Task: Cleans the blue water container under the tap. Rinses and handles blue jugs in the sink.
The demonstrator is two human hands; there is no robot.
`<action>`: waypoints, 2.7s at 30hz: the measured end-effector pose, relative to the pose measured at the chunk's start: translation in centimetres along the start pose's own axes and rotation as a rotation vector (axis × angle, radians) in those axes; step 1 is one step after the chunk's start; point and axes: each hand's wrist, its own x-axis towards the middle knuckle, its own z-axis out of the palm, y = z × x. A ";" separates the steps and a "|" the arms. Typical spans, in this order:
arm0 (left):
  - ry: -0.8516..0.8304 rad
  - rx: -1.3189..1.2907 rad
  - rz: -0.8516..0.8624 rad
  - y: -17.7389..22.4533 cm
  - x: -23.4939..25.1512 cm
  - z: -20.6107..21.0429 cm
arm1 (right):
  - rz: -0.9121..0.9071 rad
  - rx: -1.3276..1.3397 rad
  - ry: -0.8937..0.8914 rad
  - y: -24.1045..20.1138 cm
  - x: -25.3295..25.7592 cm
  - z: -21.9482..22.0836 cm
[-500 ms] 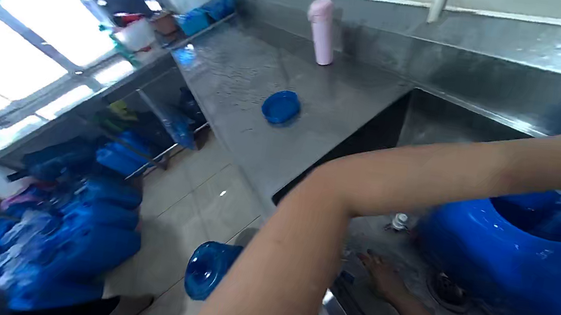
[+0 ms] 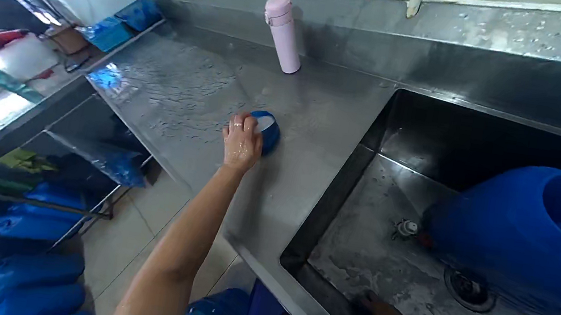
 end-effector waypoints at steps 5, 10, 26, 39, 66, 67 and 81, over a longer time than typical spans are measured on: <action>-0.126 -0.014 -0.092 -4.0 -0.5 5.9 | 0.000 -0.003 -0.082 -3.3 3.5 -2.6; 0.052 -0.108 0.049 -5.5 -1.3 6.7 | -0.125 0.353 0.454 -11.3 -11.5 -14.1; 0.355 -0.140 0.046 -2.3 -7.4 6.3 | -0.151 0.739 1.697 -2.5 -29.3 -26.4; 0.093 -0.094 -0.557 8.1 -16.9 3.5 | 0.207 0.502 1.203 -4.3 -30.6 -28.7; -0.247 0.029 -0.657 11.9 -17.4 2.5 | 0.054 0.642 1.267 -3.4 -29.8 -27.6; -0.245 0.028 -0.647 11.8 -17.5 2.6 | 0.077 0.631 1.276 -3.4 -29.9 -27.6; -0.349 -0.074 -0.260 11.4 -17.8 2.5 | 0.233 0.478 1.416 -5.2 -31.1 -26.8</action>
